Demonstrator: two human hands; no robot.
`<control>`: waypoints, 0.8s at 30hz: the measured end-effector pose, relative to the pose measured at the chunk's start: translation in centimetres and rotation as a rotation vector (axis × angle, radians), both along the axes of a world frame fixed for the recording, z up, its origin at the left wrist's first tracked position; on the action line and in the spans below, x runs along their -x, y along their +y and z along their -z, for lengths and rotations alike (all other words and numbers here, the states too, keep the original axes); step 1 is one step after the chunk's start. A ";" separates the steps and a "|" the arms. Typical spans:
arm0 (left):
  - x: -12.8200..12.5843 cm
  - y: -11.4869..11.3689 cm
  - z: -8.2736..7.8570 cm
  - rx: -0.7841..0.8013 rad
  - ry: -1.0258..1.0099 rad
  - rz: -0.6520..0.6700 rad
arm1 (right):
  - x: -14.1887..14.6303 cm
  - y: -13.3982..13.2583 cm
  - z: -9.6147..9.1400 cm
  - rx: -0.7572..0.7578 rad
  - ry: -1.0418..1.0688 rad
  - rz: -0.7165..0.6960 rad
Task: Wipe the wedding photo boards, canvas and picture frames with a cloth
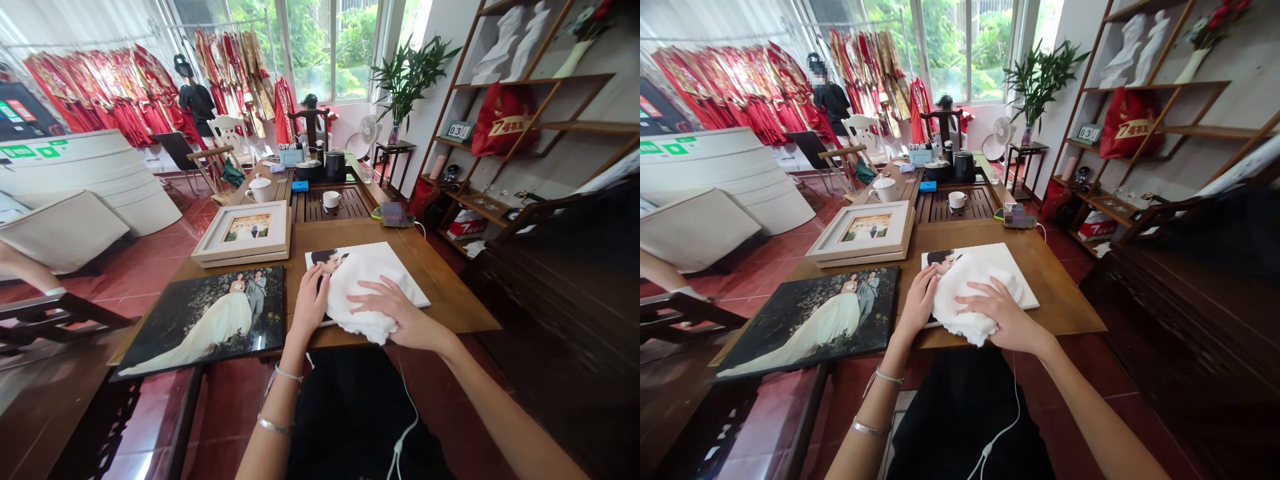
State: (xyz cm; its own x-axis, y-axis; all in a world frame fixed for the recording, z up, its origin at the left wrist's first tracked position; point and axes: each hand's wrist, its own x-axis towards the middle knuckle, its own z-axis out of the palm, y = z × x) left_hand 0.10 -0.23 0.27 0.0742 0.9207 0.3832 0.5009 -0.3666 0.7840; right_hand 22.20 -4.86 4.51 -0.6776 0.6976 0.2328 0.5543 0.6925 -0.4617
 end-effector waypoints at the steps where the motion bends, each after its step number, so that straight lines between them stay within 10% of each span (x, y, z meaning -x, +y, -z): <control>1: 0.0 0.0 0.0 -0.007 0.001 -0.003 | -0.3 -0.5 0.0 0.012 -0.002 -0.003; 13: -0.1 -0.1 0.2 -0.039 0.070 -0.001 | -5.3 2.0 1.4 0.074 0.075 0.210; 24: 0.0 -0.1 0.2 -0.041 0.068 0.014 | 0.8 10.1 0.9 -0.005 -0.004 0.202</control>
